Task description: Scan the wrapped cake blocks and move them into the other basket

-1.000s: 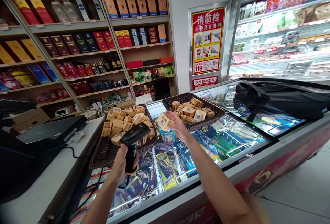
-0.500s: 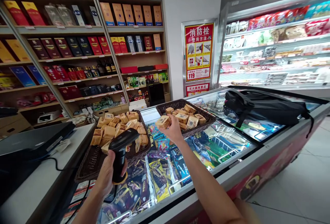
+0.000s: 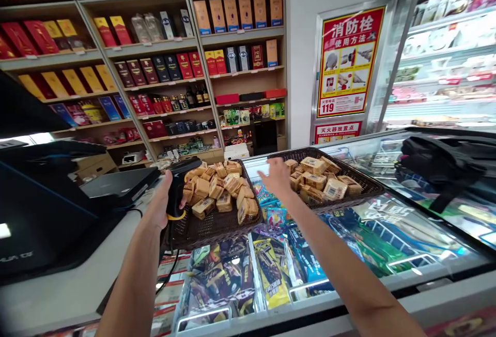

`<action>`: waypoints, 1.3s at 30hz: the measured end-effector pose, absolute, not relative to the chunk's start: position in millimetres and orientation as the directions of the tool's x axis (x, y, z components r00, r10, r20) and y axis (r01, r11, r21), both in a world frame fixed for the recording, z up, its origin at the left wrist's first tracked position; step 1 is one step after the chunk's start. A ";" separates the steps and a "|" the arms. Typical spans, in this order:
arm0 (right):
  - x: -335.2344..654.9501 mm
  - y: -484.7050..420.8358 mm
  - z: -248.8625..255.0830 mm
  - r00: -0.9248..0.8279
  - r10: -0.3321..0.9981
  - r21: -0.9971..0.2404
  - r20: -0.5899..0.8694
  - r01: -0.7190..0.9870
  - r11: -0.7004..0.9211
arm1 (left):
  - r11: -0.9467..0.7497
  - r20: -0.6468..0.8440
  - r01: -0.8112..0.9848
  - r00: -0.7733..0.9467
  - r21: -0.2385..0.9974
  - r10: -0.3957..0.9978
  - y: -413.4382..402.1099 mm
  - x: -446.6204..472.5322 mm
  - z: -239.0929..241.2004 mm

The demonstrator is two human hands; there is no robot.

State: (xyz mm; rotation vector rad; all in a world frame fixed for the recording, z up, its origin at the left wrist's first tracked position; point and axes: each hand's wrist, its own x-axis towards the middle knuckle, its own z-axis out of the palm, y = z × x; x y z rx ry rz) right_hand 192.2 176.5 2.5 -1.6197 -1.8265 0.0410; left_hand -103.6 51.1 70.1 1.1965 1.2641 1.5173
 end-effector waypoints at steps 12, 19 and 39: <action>79.6 165.7 6.8 -0.281 0.856 -0.177 0.435 0.905 0.387 | -0.002 0.006 0.034 -0.130 0.999 0.992 48.5 -96.9 82.5; 163.1 118.6 1.2 -0.086 0.642 -0.328 0.762 0.803 0.498 | -0.023 0.028 0.062 -0.089 0.998 0.996 34.3 -70.4 89.1; 209.7 117.1 -33.2 0.005 0.525 -0.346 0.851 0.757 0.554 | -0.064 0.062 0.205 0.016 0.977 0.998 36.4 -30.1 71.2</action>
